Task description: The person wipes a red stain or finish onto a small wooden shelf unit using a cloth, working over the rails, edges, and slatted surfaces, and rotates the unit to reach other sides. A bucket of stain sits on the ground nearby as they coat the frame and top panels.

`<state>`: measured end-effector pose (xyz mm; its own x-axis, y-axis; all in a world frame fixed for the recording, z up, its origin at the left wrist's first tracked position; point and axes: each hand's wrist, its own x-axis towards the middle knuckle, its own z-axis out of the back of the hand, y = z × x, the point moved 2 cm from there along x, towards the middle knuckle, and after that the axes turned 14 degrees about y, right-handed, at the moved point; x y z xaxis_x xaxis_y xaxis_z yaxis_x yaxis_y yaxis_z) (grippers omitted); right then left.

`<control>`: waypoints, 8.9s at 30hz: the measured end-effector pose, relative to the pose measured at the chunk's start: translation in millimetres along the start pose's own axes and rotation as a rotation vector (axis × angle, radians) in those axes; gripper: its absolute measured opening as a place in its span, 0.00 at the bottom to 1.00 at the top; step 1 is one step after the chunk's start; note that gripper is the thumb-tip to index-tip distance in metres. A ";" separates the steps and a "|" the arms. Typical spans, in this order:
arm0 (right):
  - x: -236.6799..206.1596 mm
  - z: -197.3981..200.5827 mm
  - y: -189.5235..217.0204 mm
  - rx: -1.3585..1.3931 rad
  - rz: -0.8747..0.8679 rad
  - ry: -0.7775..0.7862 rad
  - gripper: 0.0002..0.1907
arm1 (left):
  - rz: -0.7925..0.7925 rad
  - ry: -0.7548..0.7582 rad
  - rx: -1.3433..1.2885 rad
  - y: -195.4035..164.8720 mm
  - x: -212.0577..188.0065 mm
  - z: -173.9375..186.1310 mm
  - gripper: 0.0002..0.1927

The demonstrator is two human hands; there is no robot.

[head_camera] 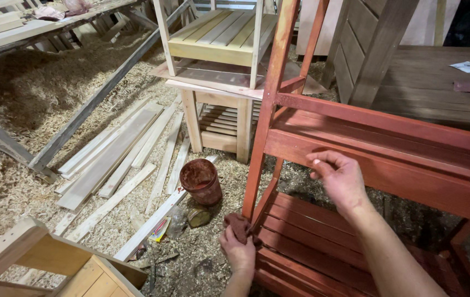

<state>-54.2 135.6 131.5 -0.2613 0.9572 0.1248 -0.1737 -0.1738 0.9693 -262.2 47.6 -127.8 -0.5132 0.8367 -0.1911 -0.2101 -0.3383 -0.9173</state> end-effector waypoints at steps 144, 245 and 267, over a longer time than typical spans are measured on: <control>-275.9 495.7 115.9 0.054 0.479 -1.194 0.06 | -1.999 0.918 0.918 -422.6 -412.0 -363.6 0.08; -110.4 556.5 260.7 -0.863 0.444 -1.027 0.23 | -1.644 0.373 0.325 -790.8 -292.4 -299.6 0.32; -198.6 493.7 164.4 -1.180 0.153 -0.925 0.25 | -1.919 0.666 0.227 -691.6 -317.0 -301.0 0.22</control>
<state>437.9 31.3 370.6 0.2481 0.6391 0.7280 -0.9608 0.0667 0.2689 296.2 145.8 462.0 0.7565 0.0886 0.6479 -0.1043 0.9944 -0.0142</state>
